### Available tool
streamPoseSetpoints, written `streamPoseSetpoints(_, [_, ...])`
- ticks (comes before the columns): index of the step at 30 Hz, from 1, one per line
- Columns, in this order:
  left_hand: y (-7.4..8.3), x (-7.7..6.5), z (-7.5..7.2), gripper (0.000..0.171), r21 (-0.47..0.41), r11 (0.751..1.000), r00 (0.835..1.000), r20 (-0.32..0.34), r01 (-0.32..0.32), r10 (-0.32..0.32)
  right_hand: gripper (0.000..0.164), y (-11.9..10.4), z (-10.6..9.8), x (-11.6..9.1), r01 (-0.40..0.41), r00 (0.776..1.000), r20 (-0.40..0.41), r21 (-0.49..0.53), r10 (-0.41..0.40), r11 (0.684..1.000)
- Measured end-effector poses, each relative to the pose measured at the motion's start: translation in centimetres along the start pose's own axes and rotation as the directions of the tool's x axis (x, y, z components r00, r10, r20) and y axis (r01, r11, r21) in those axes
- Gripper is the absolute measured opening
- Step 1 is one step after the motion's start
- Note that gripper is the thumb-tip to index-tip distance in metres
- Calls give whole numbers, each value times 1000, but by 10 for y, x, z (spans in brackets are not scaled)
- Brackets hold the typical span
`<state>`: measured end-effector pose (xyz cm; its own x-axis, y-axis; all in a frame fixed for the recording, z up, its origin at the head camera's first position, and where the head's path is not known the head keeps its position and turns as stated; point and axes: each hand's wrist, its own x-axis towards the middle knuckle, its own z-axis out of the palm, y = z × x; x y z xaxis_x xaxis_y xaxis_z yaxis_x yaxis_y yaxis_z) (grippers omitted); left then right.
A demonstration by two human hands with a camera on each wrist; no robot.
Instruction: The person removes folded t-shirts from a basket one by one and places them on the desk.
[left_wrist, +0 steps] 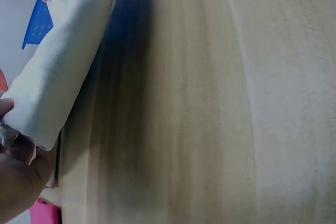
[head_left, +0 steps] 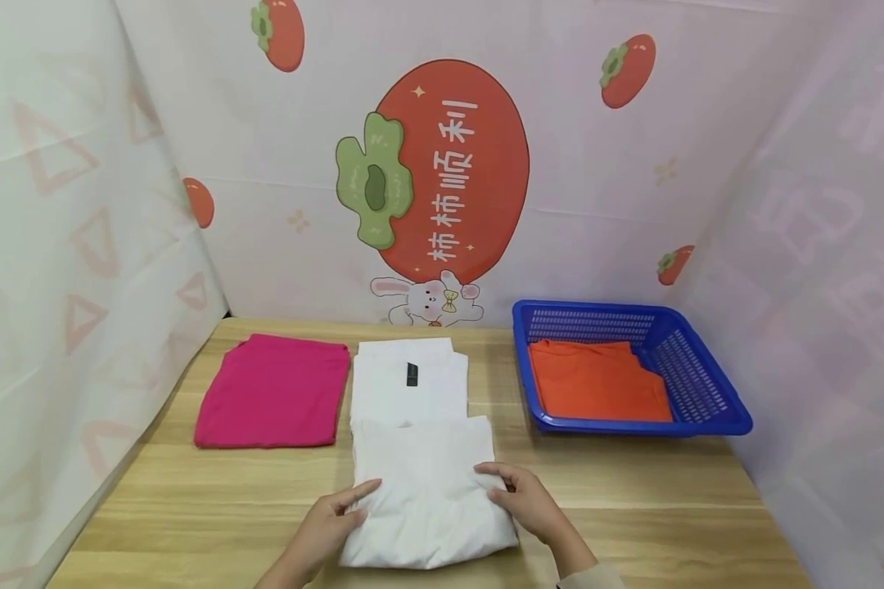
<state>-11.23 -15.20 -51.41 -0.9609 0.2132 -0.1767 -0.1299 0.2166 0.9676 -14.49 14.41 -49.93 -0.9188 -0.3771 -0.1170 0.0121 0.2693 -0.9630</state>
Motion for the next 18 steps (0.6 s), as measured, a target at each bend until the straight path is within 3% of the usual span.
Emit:
streamPoseSetpoints(9, [-17,-3,0,39,79,996,1000,-2,-29,30,34,18,1,-4,-82,997,10,75,82,994])
streamPoseSetpoints(18, [-28,-5,0,40,104,994,1000,-10,24,-23,39,42,1,-6,-153,988,23,208,152,966])
